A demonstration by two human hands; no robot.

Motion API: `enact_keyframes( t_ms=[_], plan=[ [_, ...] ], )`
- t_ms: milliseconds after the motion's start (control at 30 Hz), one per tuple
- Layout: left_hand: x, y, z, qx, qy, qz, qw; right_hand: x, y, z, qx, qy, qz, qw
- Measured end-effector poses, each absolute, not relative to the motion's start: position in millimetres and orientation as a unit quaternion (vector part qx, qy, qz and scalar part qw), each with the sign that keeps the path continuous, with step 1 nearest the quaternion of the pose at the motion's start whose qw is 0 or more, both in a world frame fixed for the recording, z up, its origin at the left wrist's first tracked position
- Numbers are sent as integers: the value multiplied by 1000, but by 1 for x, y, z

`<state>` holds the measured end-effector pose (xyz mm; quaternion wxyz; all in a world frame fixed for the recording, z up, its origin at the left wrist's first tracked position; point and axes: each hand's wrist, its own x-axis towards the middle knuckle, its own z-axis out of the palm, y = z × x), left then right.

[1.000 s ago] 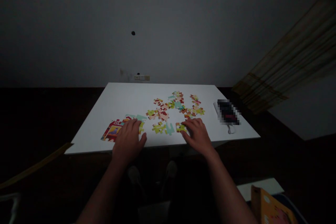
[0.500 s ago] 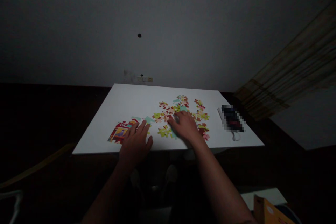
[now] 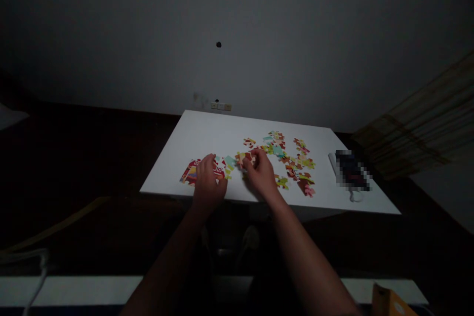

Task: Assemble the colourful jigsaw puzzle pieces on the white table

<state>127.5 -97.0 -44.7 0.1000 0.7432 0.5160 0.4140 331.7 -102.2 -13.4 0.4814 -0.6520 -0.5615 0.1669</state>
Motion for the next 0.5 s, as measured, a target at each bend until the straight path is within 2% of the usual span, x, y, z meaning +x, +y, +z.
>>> enact_keyframes(
  t_ms=[100, 200, 333, 500],
  plan=[
    [107, -97, -37, 753, 506, 405, 110, 301, -101, -26, -622, -558, 222, 503],
    [89, -100, -32, 811, 491, 306, 82, 293, -96, -35, -617, -585, 220, 478],
    [84, -107, -36, 845, 504, 179, 27, 311, -85, -36, -619, -610, 210, 448],
    [99, -114, -36, 834, 534, 140, 6, 338, -72, -30, -611, -623, 207, 443]
  ],
)
